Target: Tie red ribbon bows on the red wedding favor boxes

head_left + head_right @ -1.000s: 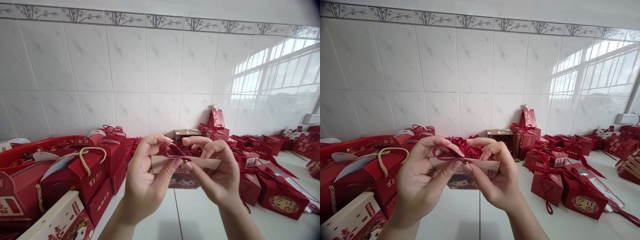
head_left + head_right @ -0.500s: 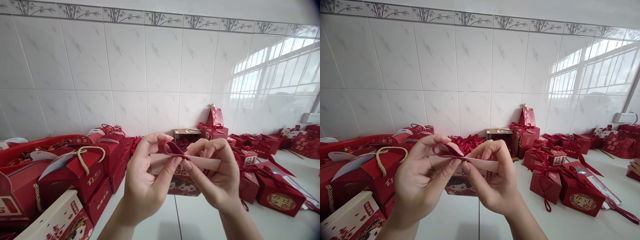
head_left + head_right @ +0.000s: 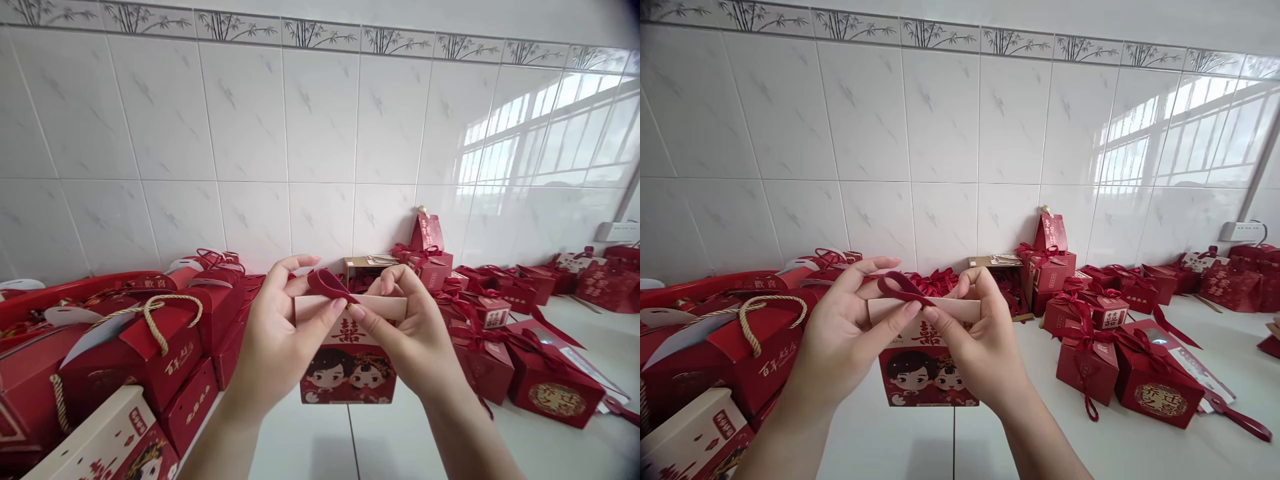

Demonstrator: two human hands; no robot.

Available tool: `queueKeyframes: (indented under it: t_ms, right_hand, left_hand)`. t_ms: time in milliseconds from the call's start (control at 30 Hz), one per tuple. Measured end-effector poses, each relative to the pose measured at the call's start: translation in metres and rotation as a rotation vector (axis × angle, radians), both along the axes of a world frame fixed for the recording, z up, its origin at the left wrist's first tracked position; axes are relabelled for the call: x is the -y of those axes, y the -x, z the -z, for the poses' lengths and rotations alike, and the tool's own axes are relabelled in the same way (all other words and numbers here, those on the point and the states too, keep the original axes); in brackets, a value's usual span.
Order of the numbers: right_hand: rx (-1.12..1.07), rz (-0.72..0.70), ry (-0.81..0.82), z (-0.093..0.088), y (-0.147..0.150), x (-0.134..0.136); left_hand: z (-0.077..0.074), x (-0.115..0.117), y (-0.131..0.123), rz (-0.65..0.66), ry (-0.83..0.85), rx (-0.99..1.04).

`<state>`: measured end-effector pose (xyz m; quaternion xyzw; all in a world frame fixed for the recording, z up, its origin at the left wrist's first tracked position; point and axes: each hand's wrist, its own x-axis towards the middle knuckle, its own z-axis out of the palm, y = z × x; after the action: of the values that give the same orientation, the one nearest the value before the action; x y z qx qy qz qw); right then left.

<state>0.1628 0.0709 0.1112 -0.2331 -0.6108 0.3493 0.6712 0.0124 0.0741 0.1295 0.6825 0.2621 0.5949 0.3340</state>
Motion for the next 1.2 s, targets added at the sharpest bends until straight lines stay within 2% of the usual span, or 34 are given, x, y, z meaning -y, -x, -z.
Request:
queueKeyframes:
  t_ms: [67,133,233,333,433,600,667,833,1200]
  right_hand:
    - [0.025,0.015,0.039,0.0,-0.001,-0.002]
    - [0.048,0.004,0.059,0.001,-0.001,-0.004]
    - [0.107,-0.069,0.122,0.001,-0.002,-0.006]
    - [0.256,-0.099,0.214,0.0,-0.002,-0.006]
    - [0.347,-0.084,0.261,0.001,-0.002,-0.008]
    - [0.248,-0.272,0.345,0.003,0.0,-0.014]
    - [0.216,-0.297,0.355,0.004,0.001,-0.015]
    - [0.206,-0.259,0.351,0.007,0.002,-0.016]
    - [0.229,-0.143,0.291,0.004,0.002,-0.013]
  left_hand:
    - [-0.005,-0.001,0.008,0.067,0.119,-0.049]
    - [-0.009,-0.003,0.015,0.065,0.148,-0.104]
    - [-0.011,-0.006,0.019,-0.082,0.092,-0.152]
    - [-0.008,-0.009,0.016,-0.194,0.004,-0.163]
    - [-0.002,-0.012,0.01,-0.205,-0.052,-0.156]
    - [0.004,-0.017,0.004,-0.234,-0.064,-0.141]
    - [0.006,-0.02,0.002,-0.283,-0.076,-0.122]
    - [0.01,-0.022,-0.002,-0.357,-0.145,-0.127]
    - [0.01,-0.018,-0.008,-0.252,-0.168,-0.061]
